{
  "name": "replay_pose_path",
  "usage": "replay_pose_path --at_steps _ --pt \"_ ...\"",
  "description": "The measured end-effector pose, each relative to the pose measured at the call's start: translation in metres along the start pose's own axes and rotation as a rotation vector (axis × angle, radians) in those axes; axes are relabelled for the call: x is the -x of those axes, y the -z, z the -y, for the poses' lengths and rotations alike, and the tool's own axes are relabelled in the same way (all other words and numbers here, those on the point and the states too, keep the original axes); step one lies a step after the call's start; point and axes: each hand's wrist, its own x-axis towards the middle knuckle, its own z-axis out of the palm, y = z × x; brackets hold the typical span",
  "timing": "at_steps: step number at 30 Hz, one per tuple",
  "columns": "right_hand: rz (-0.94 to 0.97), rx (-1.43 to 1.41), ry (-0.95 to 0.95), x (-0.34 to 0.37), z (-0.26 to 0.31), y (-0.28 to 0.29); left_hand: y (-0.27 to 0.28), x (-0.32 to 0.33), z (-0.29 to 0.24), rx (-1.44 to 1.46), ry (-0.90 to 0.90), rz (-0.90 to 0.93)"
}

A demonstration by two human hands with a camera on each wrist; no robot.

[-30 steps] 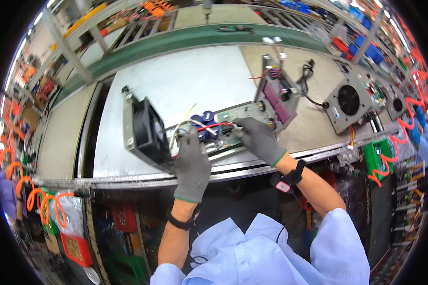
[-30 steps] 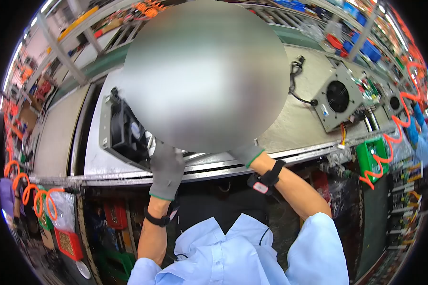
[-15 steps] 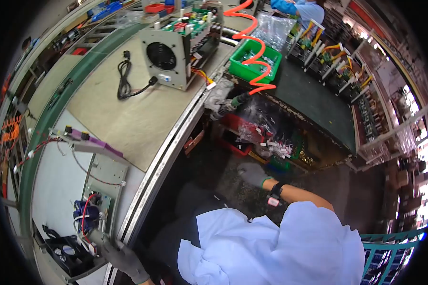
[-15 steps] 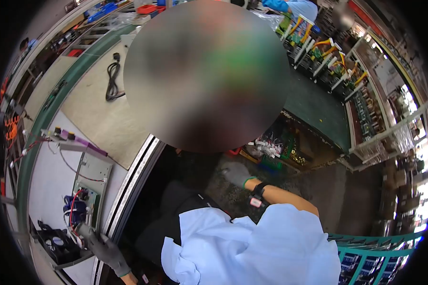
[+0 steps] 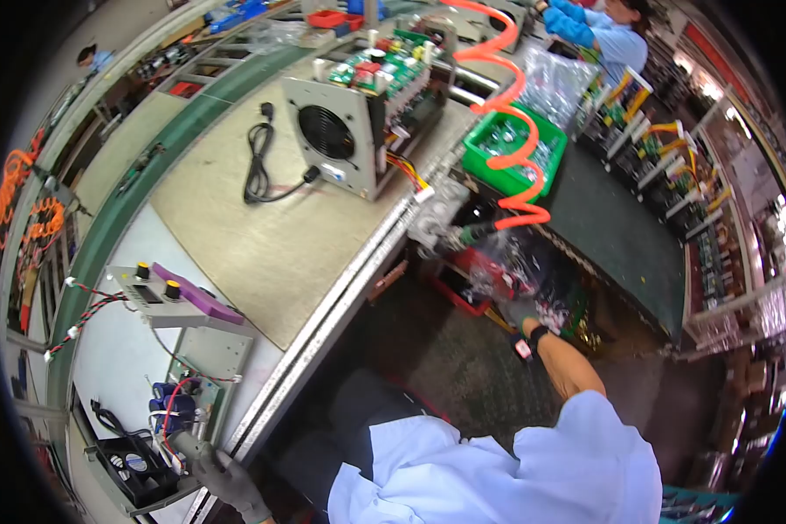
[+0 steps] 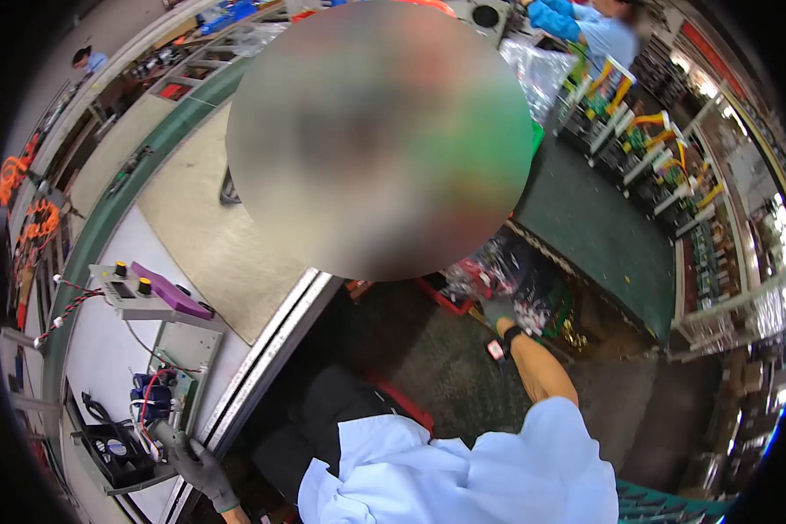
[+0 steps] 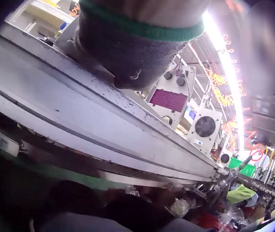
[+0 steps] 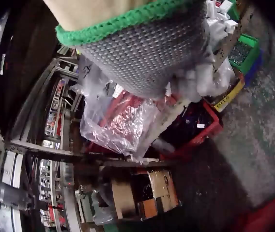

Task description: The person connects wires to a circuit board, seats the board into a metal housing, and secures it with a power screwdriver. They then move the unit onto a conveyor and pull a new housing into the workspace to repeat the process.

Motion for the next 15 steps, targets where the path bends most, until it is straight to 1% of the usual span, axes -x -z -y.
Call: replay_pose_path --at_steps 2,3,4,5,6,7,8,10,12,13,14,15 --pt "0.223 -0.836 -0.162 -0.022 -0.031 -0.037 0.005 -0.006 -0.014 0.046 0.022 -0.012" --pt "0.263 -0.959 -0.104 -0.019 -0.033 -0.036 0.008 -0.008 -0.02 0.07 0.032 -0.013" --pt "0.253 -1.197 -0.134 -0.002 -0.016 -0.016 0.003 -0.006 -0.02 0.074 0.031 -0.054" --pt "0.241 -1.435 -0.171 0.013 -0.007 -0.001 0.004 -0.007 -0.025 0.059 0.035 -0.04" --pt "0.188 -1.175 0.127 0.008 -0.013 0.001 0.004 -0.011 -0.032 0.047 0.035 -0.024" --pt "0.064 -0.923 0.388 0.009 -0.011 0.008 0.003 -0.013 -0.037 0.039 0.03 -0.004" --pt "0.176 -1.278 0.214 0.005 -0.009 0.016 -0.002 -0.012 -0.036 0.065 0.062 -0.009" --pt "0.319 -1.494 0.03 0.006 -0.009 0.022 -0.001 -0.016 -0.043 0.053 0.06 -0.048" --pt "0.239 -1.486 -0.095 0.018 -0.005 0.015 -0.002 -0.014 -0.04 0.014 0.016 -0.062" --pt "-0.081 -1.203 -0.098 0.047 0.028 0.021 -0.001 -0.014 -0.038 0.055 0.005 -0.054" --pt "-0.045 -1.311 -0.086 0.036 0.019 0.007 -0.002 -0.014 -0.036 0.093 0.001 -0.056" --pt "-0.003 -1.42 -0.075 0.01 0.001 -0.024 -0.001 -0.014 -0.033 0.125 -0.003 -0.058"
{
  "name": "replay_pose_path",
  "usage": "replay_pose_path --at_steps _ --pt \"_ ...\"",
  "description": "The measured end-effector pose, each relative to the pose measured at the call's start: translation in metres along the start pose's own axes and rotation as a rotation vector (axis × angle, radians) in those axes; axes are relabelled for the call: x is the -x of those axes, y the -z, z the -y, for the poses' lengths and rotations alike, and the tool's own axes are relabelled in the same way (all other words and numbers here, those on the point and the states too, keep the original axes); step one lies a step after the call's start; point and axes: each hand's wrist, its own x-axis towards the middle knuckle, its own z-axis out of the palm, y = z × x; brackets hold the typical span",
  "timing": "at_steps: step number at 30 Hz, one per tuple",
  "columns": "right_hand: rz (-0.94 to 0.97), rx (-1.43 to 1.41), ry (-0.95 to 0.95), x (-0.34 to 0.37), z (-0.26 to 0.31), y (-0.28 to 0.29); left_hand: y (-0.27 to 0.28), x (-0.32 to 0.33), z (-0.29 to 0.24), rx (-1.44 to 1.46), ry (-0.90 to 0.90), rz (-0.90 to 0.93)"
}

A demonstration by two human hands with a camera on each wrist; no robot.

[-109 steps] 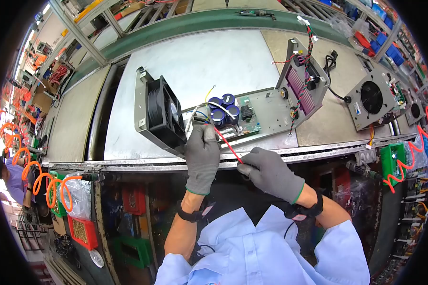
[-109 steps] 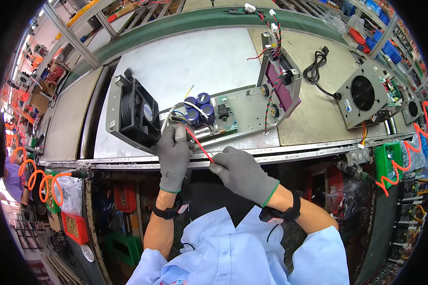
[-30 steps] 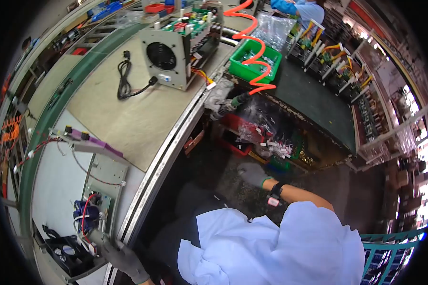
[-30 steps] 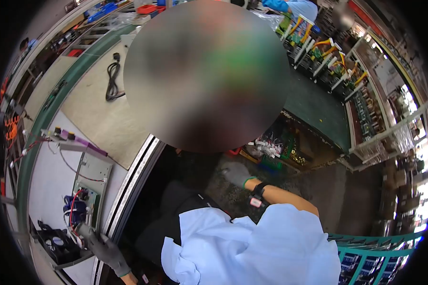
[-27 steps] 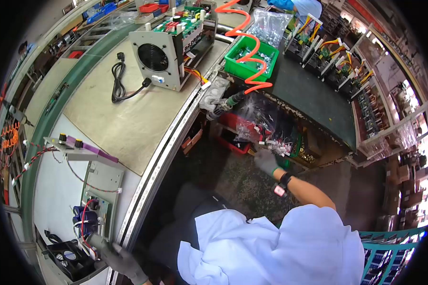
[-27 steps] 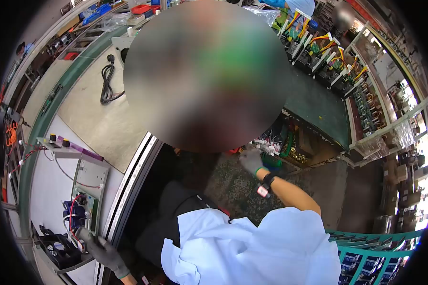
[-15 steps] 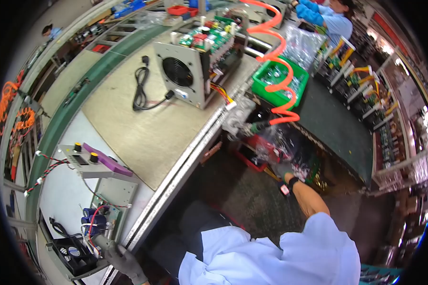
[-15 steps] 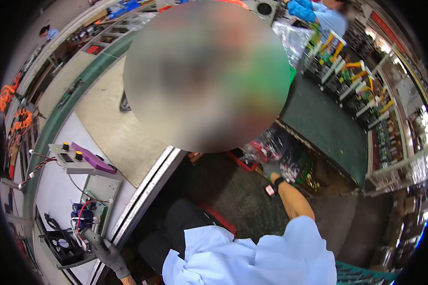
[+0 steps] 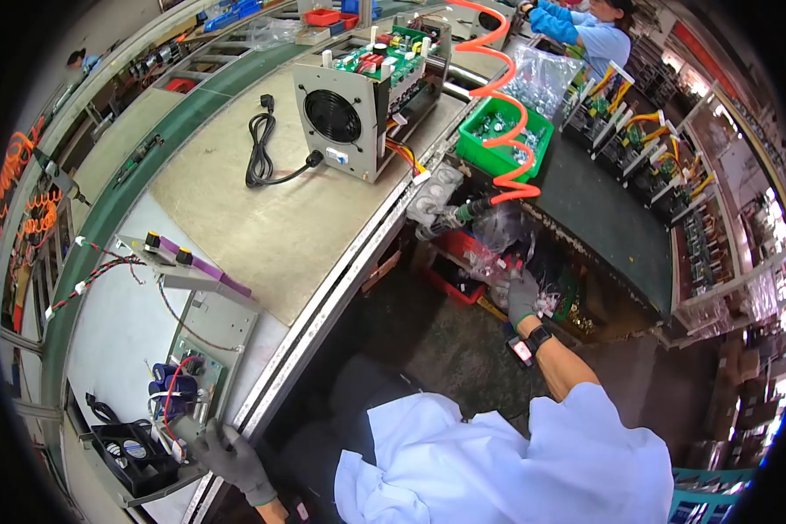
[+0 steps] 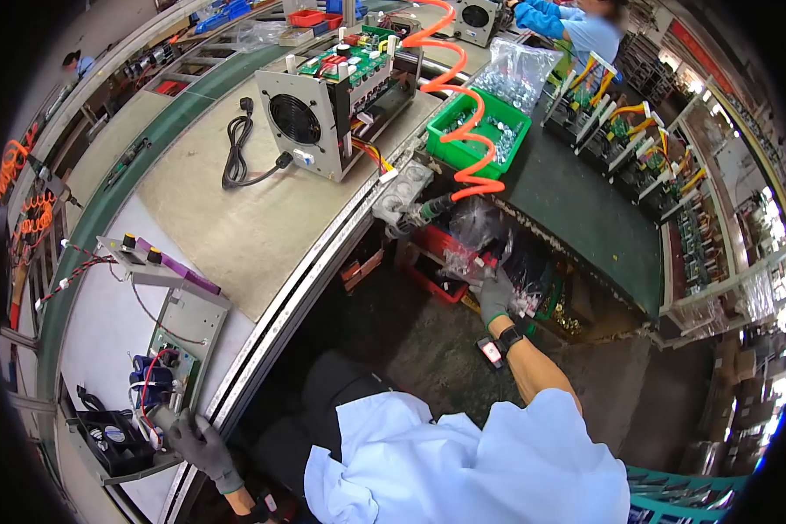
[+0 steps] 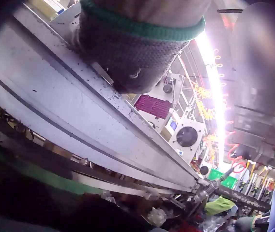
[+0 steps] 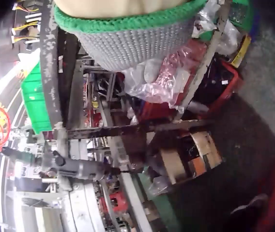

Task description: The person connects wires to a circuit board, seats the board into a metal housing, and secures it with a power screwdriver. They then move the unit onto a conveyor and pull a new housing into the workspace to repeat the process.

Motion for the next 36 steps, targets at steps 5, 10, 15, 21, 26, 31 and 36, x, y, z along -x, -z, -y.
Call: replay_pose_path --at_steps 5,10,15,21,26,31,36 --pt "0.072 -0.066 0.145 0.04 -0.012 0.029 0.002 -0.002 0.008 0.028 -0.038 0.041" --pt "-0.09 0.642 0.59 0.148 0.101 -0.015 -0.003 -0.002 0.007 0.033 -0.019 -0.063" --pt "-0.174 1.057 1.223 0.181 0.22 -0.041 -0.002 -0.004 0.002 0.011 0.041 -0.111" --pt "0.034 0.929 1.545 0.214 0.311 -0.126 0.0 -0.005 0.013 0.079 0.128 -0.125" --pt "0.396 0.786 1.384 0.201 0.361 -0.183 0.008 -0.01 0.019 0.112 0.071 -0.137" --pt "0.921 -0.196 0.581 0.273 0.397 -0.313 0.005 -0.027 0.039 0.147 0.081 -0.082" --pt "0.936 0.14 1.212 0.424 0.401 -0.417 0.002 -0.031 0.037 0.1 0.104 -0.06"
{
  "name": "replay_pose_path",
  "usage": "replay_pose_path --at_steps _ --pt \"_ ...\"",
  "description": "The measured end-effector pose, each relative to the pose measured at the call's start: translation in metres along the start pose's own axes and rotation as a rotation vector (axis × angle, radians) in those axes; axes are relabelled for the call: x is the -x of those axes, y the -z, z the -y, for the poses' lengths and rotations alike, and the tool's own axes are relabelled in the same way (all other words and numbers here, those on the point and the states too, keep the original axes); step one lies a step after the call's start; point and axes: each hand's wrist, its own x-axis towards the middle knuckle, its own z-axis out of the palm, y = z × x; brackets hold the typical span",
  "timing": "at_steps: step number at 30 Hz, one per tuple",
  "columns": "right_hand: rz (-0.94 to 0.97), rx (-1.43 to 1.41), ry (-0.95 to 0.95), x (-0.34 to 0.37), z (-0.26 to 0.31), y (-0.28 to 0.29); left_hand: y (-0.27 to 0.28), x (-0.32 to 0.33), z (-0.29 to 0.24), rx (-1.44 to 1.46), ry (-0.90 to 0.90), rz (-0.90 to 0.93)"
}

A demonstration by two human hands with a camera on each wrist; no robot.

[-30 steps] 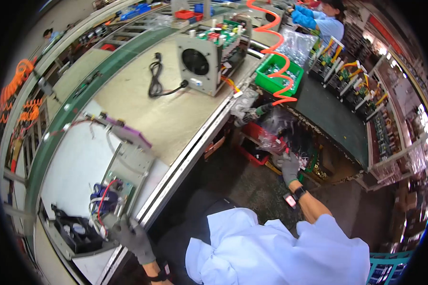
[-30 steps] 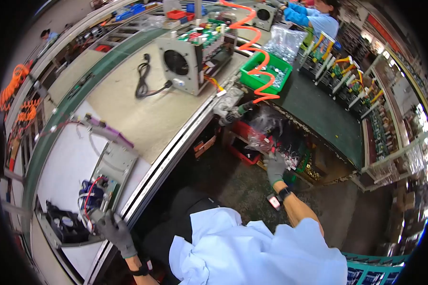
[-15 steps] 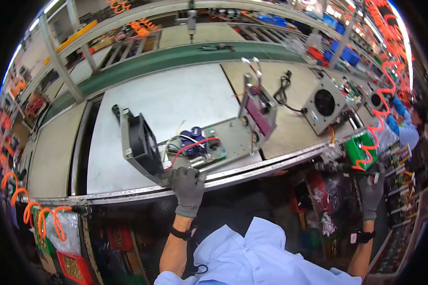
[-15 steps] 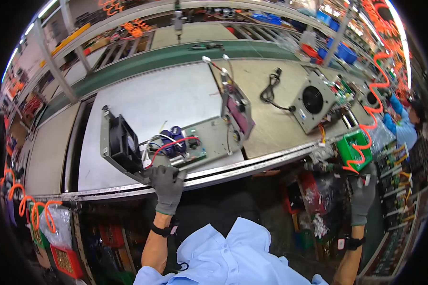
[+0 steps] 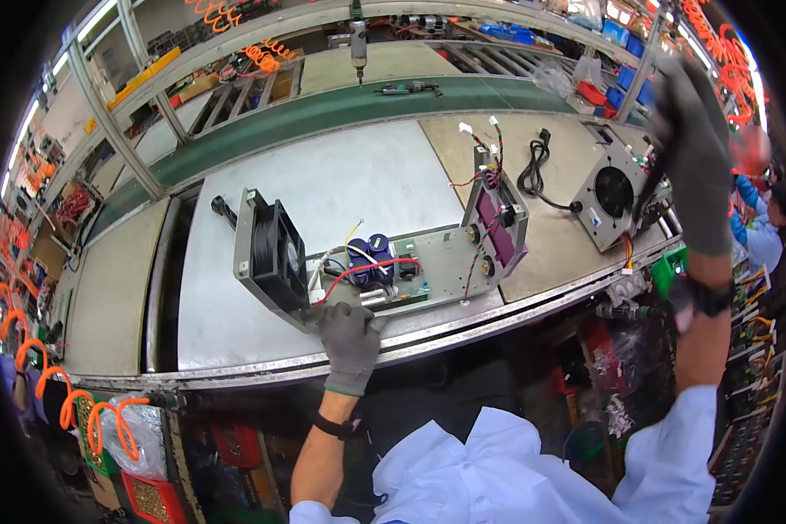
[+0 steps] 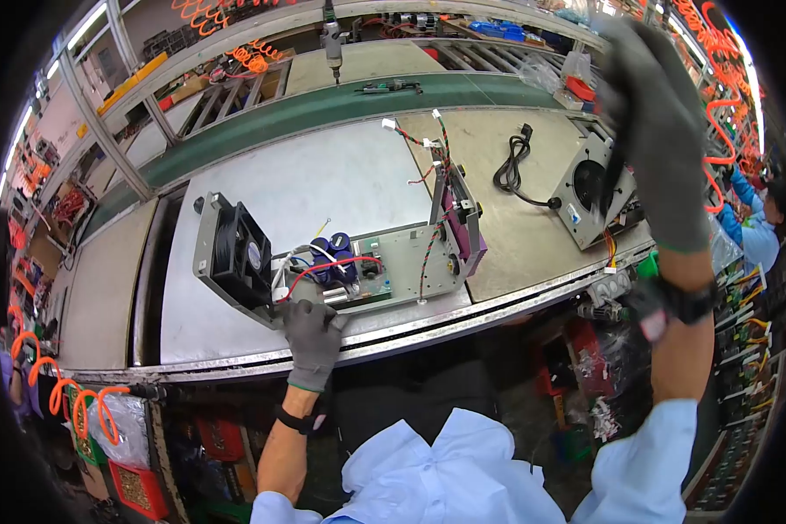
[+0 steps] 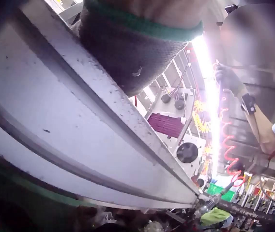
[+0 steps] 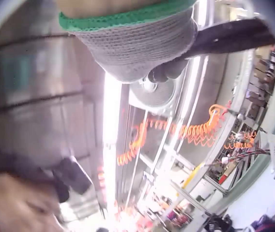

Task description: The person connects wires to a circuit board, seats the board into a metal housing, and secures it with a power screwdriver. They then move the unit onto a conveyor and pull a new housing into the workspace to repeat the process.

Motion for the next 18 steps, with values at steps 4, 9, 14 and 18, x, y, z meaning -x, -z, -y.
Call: replay_pose_path --at_steps 4,9,14,18 --pt "0.374 0.33 0.941 -0.002 0.018 -0.152 -0.001 0.008 -0.016 -0.041 0.027 -0.005" --pt "0.748 0.622 1.14 0.037 -0.055 -0.289 -0.008 0.017 -0.025 -0.113 0.059 0.015" --pt "1.61 1.048 0.347 0.039 -0.117 -0.306 -0.006 0.015 -0.026 -0.066 0.045 0.008" --pt "1.866 0.985 0.084 0.04 -0.137 -0.306 -0.008 0.015 -0.025 -0.066 0.027 -0.012"
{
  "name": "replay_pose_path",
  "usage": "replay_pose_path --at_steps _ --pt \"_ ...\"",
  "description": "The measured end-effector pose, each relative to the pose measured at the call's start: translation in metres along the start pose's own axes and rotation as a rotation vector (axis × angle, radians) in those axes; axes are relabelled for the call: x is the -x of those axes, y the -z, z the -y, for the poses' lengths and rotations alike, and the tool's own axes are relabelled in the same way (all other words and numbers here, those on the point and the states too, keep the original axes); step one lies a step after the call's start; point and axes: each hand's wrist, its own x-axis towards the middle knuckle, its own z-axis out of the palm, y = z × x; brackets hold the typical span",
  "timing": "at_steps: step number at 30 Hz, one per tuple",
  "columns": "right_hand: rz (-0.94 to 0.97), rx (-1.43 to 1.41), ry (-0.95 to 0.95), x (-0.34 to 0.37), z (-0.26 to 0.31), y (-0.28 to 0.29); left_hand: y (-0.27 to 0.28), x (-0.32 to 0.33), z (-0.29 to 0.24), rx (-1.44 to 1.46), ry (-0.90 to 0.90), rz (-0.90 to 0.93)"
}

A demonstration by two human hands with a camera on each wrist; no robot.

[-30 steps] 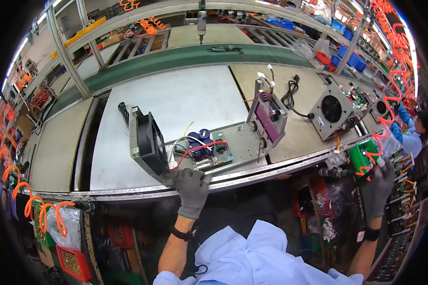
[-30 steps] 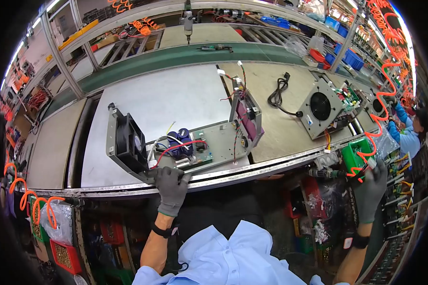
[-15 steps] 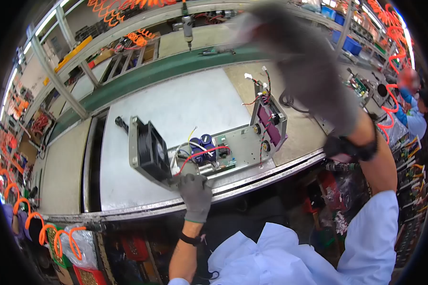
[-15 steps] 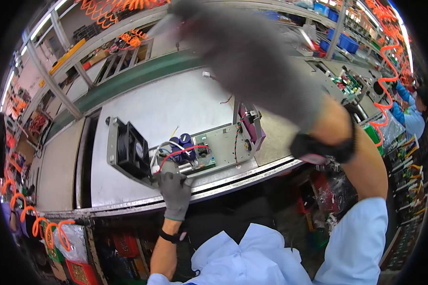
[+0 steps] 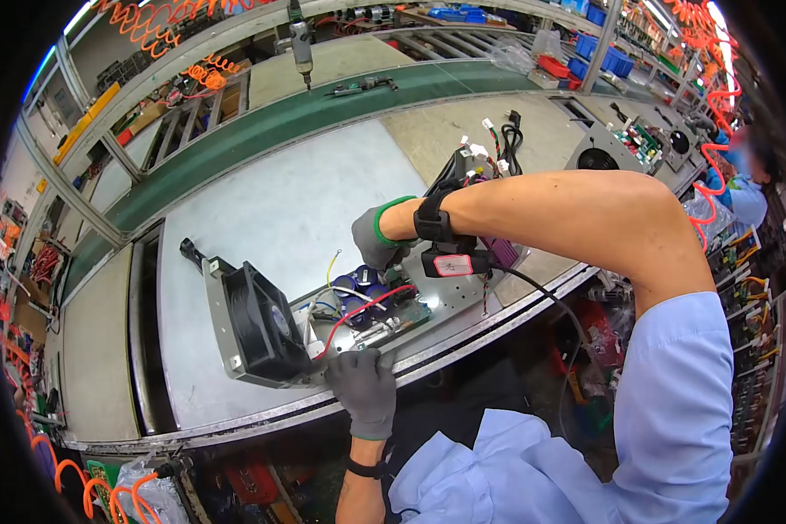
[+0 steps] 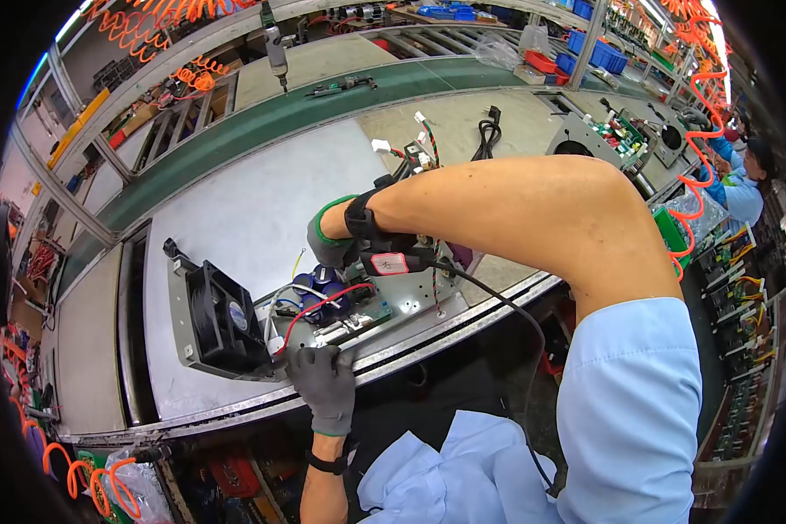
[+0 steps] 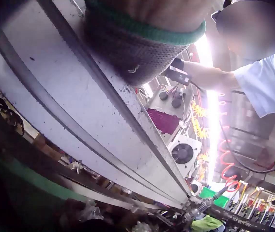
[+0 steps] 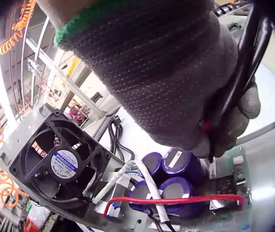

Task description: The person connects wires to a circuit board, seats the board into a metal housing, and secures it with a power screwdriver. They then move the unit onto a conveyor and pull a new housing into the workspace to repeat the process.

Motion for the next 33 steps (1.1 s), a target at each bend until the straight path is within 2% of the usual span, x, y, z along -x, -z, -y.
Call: replay_pose_path --at_steps 1,6,14,19,23,26,29,33 --pt "0.017 -0.096 -0.017 0.001 -0.001 -0.002 0.0 0.0 0.0 0.002 0.001 0.003" --pt "0.051 0.092 0.143 -0.019 -0.008 -0.013 0.002 -0.001 0.0 0.017 0.007 0.037" --pt "0.078 0.076 0.2 -0.011 -0.011 -0.015 0.0 0.0 0.002 0.006 -0.008 0.048" --pt "-0.047 -0.097 0.129 -0.038 -0.017 -0.036 0.0 0.0 0.001 -0.003 -0.009 0.053" --pt "0.035 -0.131 0.218 -0.027 -0.02 -0.029 0.001 -0.001 0.001 -0.006 -0.005 0.054" --pt "0.094 -0.275 0.149 -0.019 -0.022 -0.026 0.001 0.0 0.001 -0.008 -0.001 0.054" --pt "0.059 -0.36 0.018 -0.021 -0.014 -0.026 0.002 -0.001 0.002 -0.001 -0.008 0.086" --pt "0.026 -0.392 -0.047 -0.034 -0.01 -0.029 0.002 -0.003 -0.001 0.043 0.019 0.096"
